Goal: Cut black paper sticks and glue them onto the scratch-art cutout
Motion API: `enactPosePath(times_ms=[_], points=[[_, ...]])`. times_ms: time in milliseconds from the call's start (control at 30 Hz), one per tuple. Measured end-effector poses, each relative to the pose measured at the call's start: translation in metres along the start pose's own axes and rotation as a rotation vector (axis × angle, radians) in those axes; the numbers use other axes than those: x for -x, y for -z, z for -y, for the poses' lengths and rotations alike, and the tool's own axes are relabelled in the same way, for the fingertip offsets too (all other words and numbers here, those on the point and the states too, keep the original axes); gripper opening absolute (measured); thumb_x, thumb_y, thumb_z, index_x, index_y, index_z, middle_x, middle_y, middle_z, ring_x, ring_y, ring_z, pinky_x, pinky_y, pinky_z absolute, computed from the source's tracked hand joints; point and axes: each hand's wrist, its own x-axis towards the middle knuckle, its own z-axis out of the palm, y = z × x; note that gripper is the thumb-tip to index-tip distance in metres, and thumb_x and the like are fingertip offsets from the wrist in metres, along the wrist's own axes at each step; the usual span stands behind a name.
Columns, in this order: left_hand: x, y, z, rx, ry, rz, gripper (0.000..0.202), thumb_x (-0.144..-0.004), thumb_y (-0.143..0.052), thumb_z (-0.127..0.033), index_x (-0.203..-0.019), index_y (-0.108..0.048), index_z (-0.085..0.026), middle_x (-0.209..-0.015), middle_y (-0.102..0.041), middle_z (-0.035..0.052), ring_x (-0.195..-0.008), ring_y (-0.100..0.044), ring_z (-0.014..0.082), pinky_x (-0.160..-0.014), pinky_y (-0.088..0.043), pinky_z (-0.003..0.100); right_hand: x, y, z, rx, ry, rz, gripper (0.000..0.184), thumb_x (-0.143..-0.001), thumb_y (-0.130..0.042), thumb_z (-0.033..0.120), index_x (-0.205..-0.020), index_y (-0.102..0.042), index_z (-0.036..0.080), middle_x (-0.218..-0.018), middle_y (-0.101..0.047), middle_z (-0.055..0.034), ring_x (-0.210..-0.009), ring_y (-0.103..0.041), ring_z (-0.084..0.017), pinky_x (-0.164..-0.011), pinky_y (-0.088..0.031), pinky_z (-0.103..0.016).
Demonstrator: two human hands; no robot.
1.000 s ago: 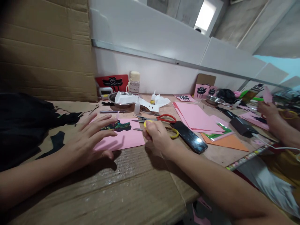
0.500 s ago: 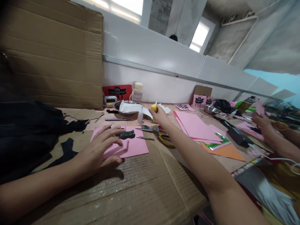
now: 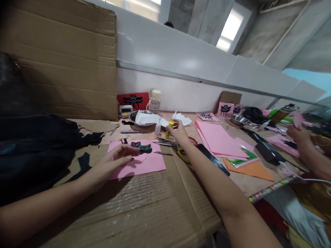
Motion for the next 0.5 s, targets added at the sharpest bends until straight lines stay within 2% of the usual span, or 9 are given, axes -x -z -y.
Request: enactPosePath(times_ms=[133,200,267,400,500], points=[[0.005,-0.005,-0.015,0.179,0.138,-0.054,0.033,-0.093,-0.084,-0.042,-0.11,-0.065,-0.021,-0.128,-0.077,0.014,-0.104,-0.083,0.032,-0.081,-0.07,0.044,0.018,0.017,0.027,-0.054,0.131,-0.092,0.032,-0.108,-0.074,0.035,-0.135,-0.07,0.018,-0.132,-0.073,-0.0106,-0.114,-0.073,-0.028,-0.1,-0.063,-0.05],[0.005,-0.007,-0.02,0.262,0.177,-0.087,0.039,-0.087,-0.091,-0.041,-0.108,-0.065,-0.021,-0.12,-0.077,0.0108,-0.101,-0.081,0.0292,-0.084,-0.069,0.043,0.04,0.018,0.044,-0.084,0.218,-0.012,0.015,-0.105,-0.073,0.031,-0.116,-0.077,0.02,-0.113,-0.079,-0.0095,-0.104,-0.074,-0.027,-0.098,-0.062,-0.047],[0.004,-0.006,-0.023,0.331,0.207,-0.117,0.048,-0.079,-0.097,-0.04,-0.109,-0.065,-0.021,-0.111,-0.076,0.0069,-0.097,-0.078,0.0249,-0.085,-0.067,0.039,0.064,0.014,0.058,-0.109,0.3,0.126,0.007,-0.101,-0.076,0.028,-0.104,-0.081,0.024,-0.105,-0.082,-0.0079,-0.1,-0.075,-0.027,-0.095,-0.062,-0.045],[0.002,-0.002,-0.024,0.428,0.294,-0.108,0.058,-0.07,-0.105,-0.034,-0.112,-0.068,-0.021,-0.095,-0.07,0.0004,-0.08,-0.071,0.0151,-0.073,-0.06,0.028,0.098,0.002,0.072,-0.147,0.391,0.343,0.013,-0.094,-0.079,0.019,-0.101,-0.084,0.027,-0.104,-0.086,-0.006,-0.1,-0.078,-0.027,-0.095,-0.061,-0.043],[0.002,-0.001,-0.025,0.481,0.335,-0.063,0.059,-0.068,-0.106,-0.036,-0.112,-0.07,-0.021,-0.095,-0.07,-0.0002,-0.078,-0.07,0.0147,-0.074,-0.061,0.03,0.106,-0.002,0.072,-0.161,0.357,0.411,0.013,-0.1,-0.075,0.022,-0.106,-0.084,0.028,-0.107,-0.087,-0.0058,-0.101,-0.079,-0.026,-0.092,-0.06,-0.041]])
